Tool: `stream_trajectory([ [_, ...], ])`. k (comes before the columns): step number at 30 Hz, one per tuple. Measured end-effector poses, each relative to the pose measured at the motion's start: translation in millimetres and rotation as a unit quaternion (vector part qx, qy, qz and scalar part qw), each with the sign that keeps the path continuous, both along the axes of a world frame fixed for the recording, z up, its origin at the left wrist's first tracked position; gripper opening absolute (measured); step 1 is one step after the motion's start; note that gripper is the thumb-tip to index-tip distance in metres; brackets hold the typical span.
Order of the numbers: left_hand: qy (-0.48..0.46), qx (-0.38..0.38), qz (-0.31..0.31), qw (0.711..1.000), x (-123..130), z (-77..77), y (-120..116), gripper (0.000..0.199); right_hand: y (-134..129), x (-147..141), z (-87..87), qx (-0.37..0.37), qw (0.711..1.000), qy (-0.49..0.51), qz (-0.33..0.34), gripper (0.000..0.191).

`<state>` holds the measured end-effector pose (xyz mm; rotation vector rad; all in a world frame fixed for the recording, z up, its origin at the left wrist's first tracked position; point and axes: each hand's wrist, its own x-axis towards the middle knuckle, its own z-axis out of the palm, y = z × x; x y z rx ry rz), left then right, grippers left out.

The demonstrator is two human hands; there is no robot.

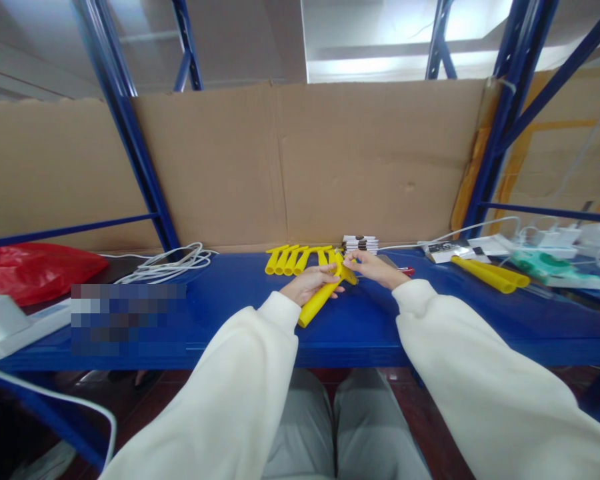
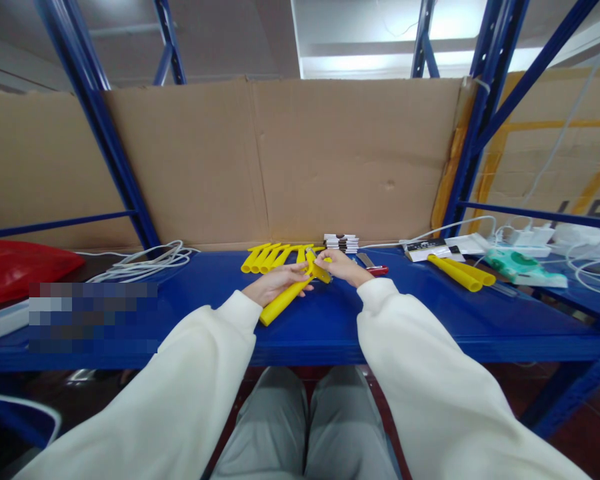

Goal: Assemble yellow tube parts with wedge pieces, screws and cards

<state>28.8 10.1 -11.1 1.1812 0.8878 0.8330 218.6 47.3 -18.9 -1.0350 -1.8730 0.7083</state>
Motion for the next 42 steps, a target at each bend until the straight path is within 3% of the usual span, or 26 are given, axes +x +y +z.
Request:
stream_trajectory([
  [6,0.014,0.018,-0.002,1.000,0.8,-0.5,0.0,0.066,-0.9,0.6,-0.3,0.000,1.000,-0.005,0.000,0.031],
  [14,0.024,0.032,0.010,0.999,4.6,3.7,-7.4,0.061,-2.5,0.3,2.2,0.000,1.000,0.000,-0.008,0.020],
  [23,0.006,0.025,0.005,1.000,2.5,0.0,-1.7,0.064,-0.5,-1.1,-0.3,0.011,1.000,0.009,-0.016,0.020],
  [37,0.002,0.033,-0.006,0.999,2.0,-1.2,0.1,0.061,5.9,-1.1,-4.9,0.029,0.999,0.020,-0.018,0.030],
  [42,-0.001,0.031,-0.012,0.999,1.5,-2.1,2.0,0.062,9.3,-0.7,-10.0,-0.009,0.997,0.075,0.007,0.042],
])
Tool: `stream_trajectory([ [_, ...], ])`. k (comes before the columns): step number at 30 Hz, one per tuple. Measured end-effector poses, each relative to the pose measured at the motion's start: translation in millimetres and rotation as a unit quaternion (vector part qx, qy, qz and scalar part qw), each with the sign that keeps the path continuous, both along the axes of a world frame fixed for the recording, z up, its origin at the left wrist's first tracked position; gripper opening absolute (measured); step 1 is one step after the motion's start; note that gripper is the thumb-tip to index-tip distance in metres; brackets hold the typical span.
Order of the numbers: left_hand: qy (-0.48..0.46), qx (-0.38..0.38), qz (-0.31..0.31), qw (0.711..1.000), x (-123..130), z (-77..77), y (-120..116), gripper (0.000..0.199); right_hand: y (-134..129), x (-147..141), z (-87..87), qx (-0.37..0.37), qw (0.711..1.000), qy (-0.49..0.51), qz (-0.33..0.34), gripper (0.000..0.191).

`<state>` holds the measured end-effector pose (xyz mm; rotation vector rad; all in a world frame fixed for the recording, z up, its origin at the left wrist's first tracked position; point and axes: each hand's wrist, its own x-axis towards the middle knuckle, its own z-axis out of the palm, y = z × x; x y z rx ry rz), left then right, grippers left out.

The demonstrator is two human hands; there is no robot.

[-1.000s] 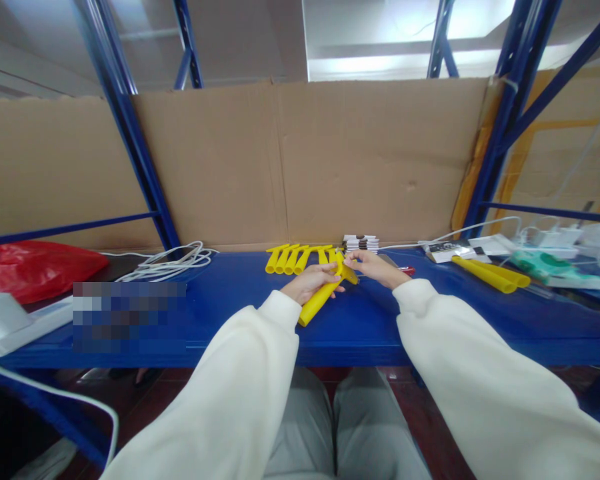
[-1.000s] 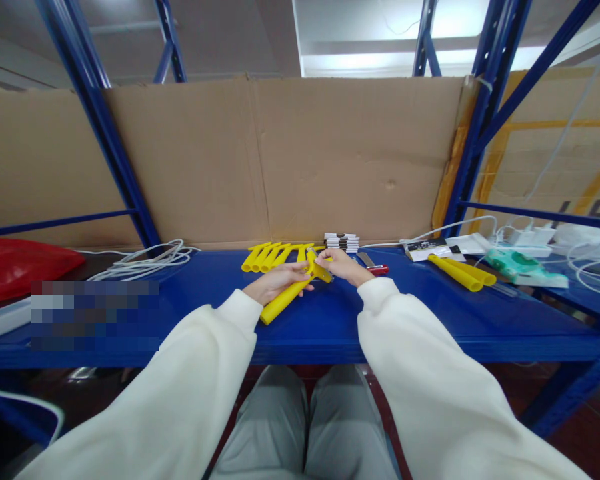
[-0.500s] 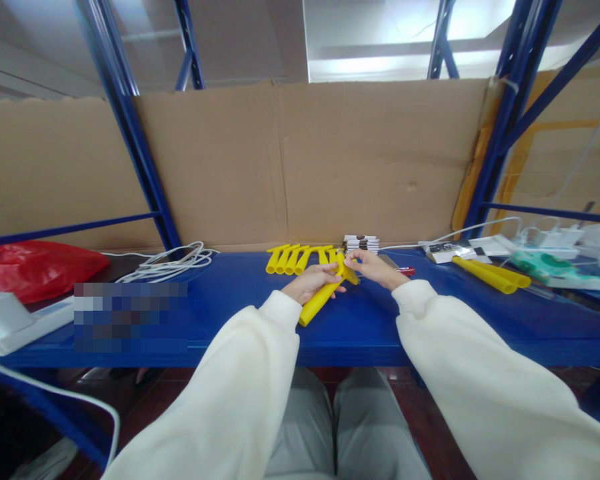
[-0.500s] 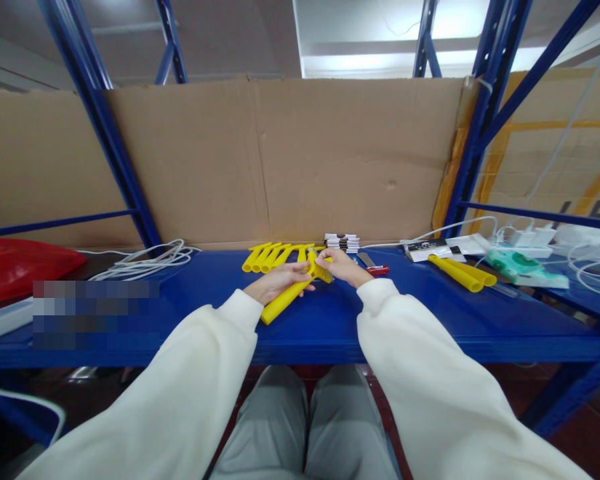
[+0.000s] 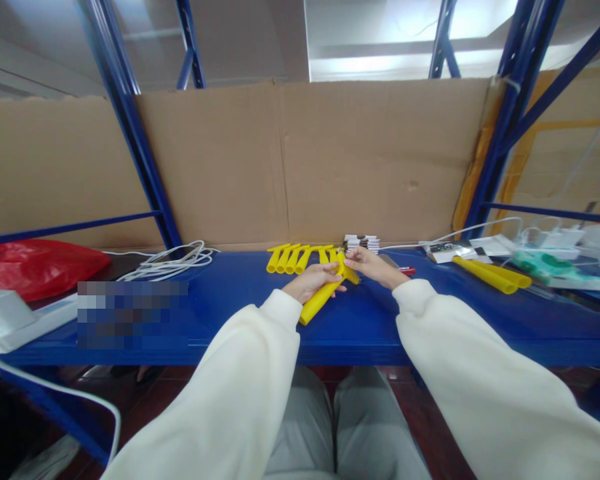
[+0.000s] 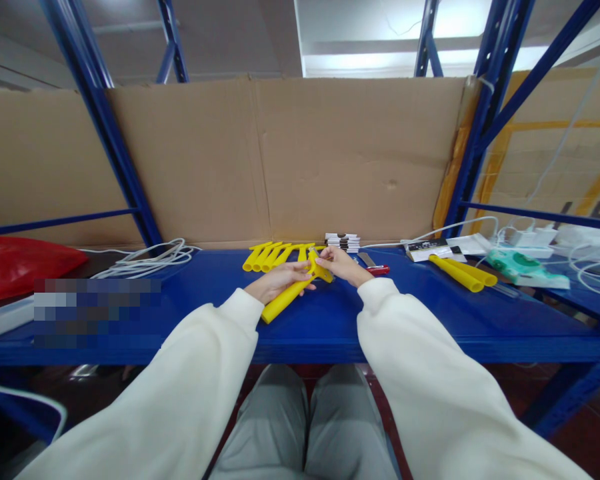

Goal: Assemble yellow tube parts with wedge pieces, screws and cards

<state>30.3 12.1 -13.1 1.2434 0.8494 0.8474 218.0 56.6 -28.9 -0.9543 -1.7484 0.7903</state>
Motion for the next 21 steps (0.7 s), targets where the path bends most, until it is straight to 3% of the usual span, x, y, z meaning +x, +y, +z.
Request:
stream_trajectory([
  [8,0.009,0.005,0.006,1.000,1.4,1.5,-3.3,0.063,-12.9,1.7,6.9,-0.067,0.996,0.008,0.058,0.047],
  [21,0.009,0.015,-0.002,1.000,1.8,1.6,-6.9,0.054,-10.0,3.0,7.0,-0.046,0.995,-0.025,0.086,0.050],
])
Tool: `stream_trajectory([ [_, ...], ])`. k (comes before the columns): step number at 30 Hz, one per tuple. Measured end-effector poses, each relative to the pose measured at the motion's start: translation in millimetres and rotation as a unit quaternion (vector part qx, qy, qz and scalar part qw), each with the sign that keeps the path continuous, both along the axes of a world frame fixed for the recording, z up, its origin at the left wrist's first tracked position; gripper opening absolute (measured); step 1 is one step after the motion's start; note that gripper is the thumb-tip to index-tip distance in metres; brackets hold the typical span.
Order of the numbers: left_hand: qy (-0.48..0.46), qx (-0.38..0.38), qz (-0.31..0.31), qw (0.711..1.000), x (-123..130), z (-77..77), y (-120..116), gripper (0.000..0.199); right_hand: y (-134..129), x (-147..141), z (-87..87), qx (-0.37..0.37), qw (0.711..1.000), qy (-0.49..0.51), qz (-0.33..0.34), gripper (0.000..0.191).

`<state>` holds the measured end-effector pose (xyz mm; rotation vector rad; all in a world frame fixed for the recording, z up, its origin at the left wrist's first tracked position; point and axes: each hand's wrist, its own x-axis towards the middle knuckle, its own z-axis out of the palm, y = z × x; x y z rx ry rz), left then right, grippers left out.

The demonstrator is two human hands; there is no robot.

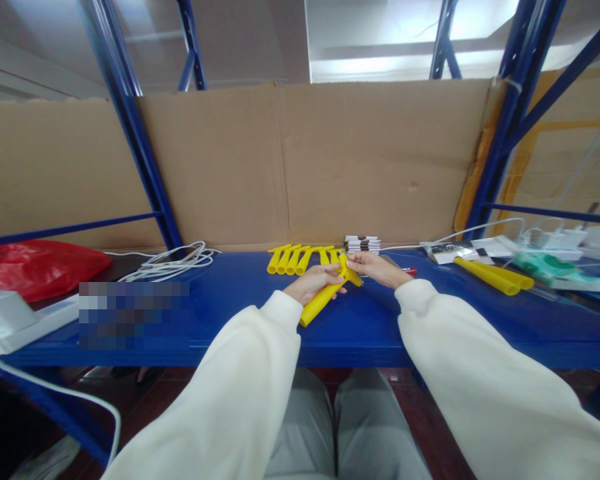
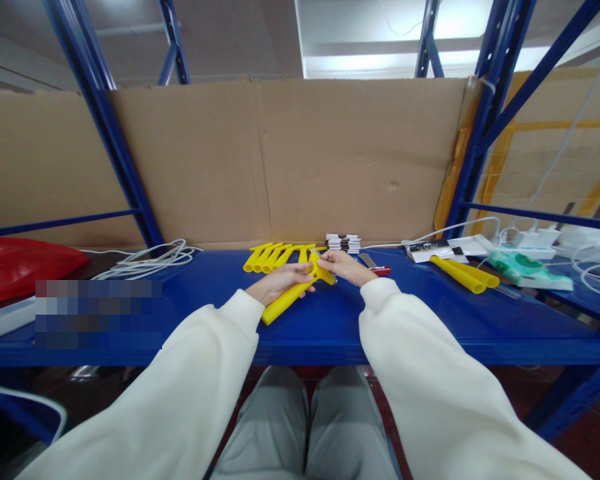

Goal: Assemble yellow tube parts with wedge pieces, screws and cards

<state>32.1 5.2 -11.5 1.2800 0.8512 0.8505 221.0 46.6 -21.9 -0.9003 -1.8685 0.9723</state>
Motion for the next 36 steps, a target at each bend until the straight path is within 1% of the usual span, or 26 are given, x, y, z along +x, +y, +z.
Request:
stream_trajectory([
  [4,0.006,0.003,0.009,1.000,1.5,2.4,-2.8,0.054,4.0,1.7,-1.8,0.004,1.000,-0.008,0.001,0.048],
  [8,0.012,-0.006,0.024,1.000,4.0,6.7,-8.0,0.055,8.8,3.2,-4.1,0.014,1.000,-0.004,0.011,0.048],
  [12,0.009,-0.007,0.025,1.000,4.2,7.9,-9.6,0.055,9.8,3.5,-4.5,0.022,1.000,-0.011,0.013,0.050],
  [15,0.008,-0.007,0.032,0.999,3.7,8.0,-8.8,0.056,11.4,3.8,-4.9,0.039,0.999,-0.030,-0.007,0.053],
  [18,0.002,-0.007,0.044,0.999,3.4,8.9,-8.3,0.059,14.7,4.9,-5.3,0.070,0.993,-0.082,-0.043,0.052],
  [23,-0.025,-0.001,0.052,0.998,2.2,8.3,-3.4,0.066,15.4,6.8,-3.2,0.135,0.973,-0.159,-0.098,0.041],
  [26,-0.051,0.008,0.060,0.997,1.3,4.9,2.1,0.072,12.7,7.4,-1.8,0.154,0.960,-0.197,-0.126,0.030],
  [29,-0.061,0.012,0.070,0.996,1.1,3.0,4.8,0.074,11.4,9.8,-1.0,0.169,0.947,-0.232,-0.145,0.023],
  [32,-0.062,0.018,0.096,0.993,1.3,6.1,2.7,0.072,13.7,17.0,1.0,0.193,0.927,-0.272,-0.172,0.019],
  [36,-0.059,0.047,0.160,0.984,0.5,13.9,-1.3,0.068,19.5,36.4,6.7,0.197,0.889,-0.326,-0.255,0.015],
])
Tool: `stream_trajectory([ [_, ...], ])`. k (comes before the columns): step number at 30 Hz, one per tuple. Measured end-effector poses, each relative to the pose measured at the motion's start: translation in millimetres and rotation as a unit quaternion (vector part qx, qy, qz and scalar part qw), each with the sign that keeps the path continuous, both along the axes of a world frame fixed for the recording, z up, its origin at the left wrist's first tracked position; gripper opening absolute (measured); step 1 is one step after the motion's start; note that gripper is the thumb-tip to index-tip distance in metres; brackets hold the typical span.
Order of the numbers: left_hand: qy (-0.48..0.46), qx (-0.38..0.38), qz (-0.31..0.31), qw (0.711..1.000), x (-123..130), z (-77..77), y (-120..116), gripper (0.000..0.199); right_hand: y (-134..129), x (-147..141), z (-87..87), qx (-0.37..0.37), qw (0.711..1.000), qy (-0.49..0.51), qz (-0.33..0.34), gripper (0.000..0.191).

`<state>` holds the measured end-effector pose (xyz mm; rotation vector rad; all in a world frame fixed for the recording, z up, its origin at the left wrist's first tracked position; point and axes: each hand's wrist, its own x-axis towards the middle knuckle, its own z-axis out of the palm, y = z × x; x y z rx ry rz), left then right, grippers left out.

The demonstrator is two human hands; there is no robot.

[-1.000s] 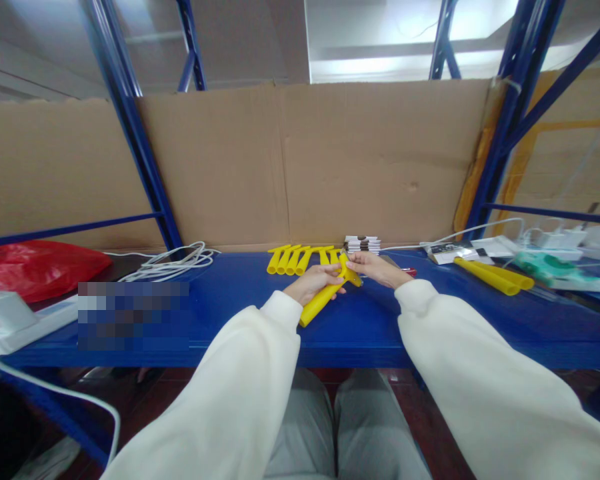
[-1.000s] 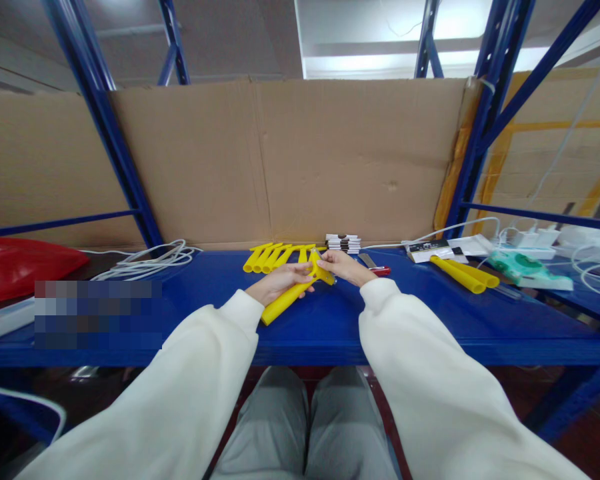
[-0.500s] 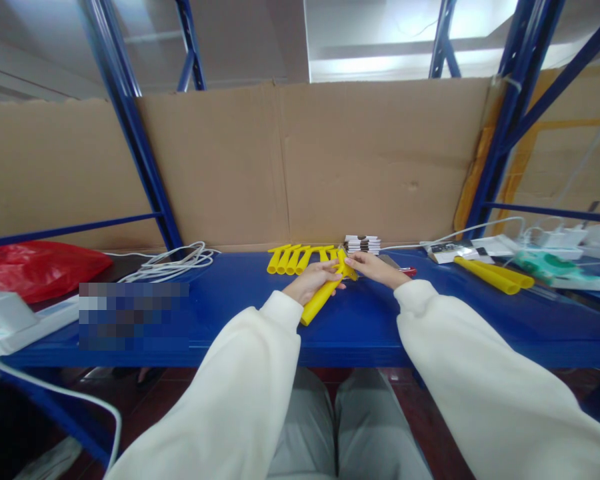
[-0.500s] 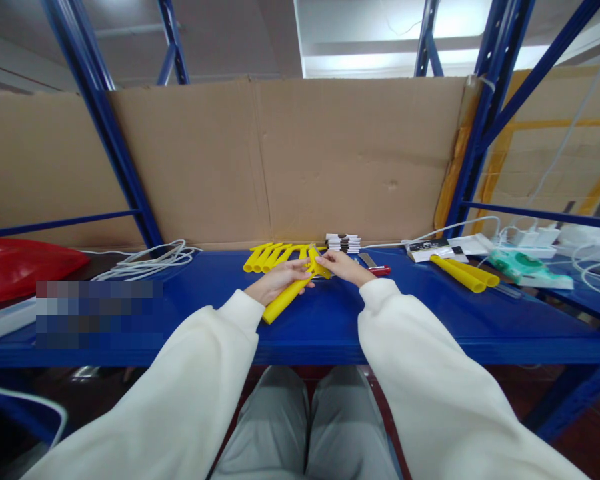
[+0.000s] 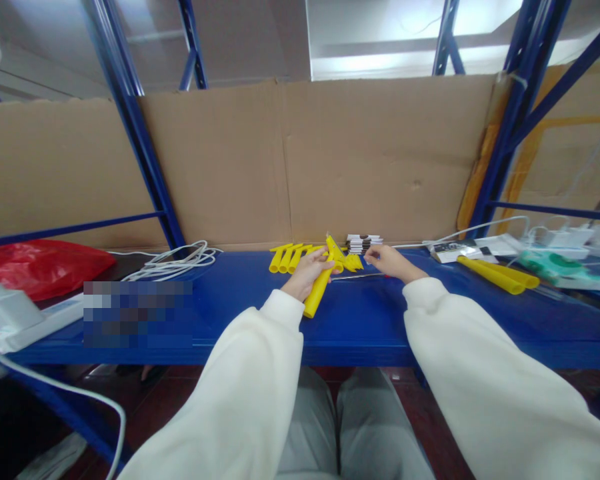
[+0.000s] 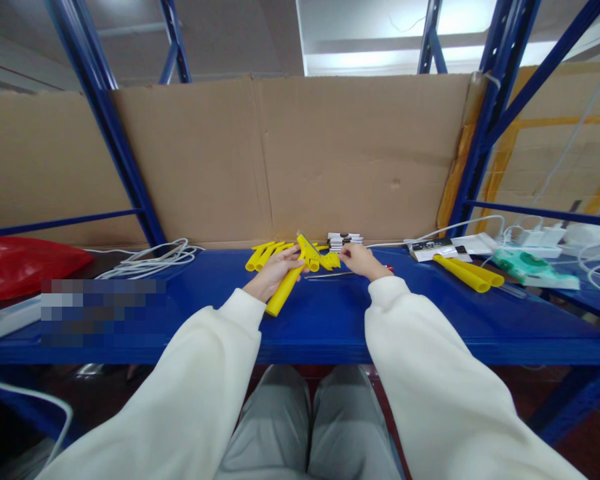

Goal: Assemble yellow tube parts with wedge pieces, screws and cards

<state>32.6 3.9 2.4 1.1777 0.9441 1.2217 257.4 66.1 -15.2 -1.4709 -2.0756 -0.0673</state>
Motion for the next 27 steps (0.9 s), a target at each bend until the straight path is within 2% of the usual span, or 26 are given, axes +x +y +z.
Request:
stream_trajectory([
  [3,0.023,0.037,0.070,0.997,-1.5,3.0,0.2,0.065,2.1,20.4,1.9,-0.018,0.999,-0.010,-0.035,0.018],
  [6,0.057,0.079,0.130,0.987,-3.1,2.6,2.8,0.061,1.4,40.9,-0.7,-0.081,0.996,-0.022,-0.038,0.023],
  [10,0.088,0.100,0.166,0.977,-4.7,0.4,6.1,0.057,-3.6,56.4,-4.5,-0.175,0.983,-0.040,-0.030,0.028],
  [14,0.096,0.092,0.181,0.975,-5.1,-0.7,6.7,0.056,-9.1,56.5,-3.9,-0.206,0.977,-0.042,-0.027,0.024],
  [23,0.092,0.029,0.146,0.985,-8.3,-3.3,10.7,0.063,-5.9,58.8,-9.3,-0.169,0.985,-0.030,0.002,0.014],
  [27,0.101,0.010,0.146,0.984,-9.4,-6.3,14.0,0.068,-7.7,56.1,-8.0,-0.175,0.984,-0.027,-0.012,0.013],
])
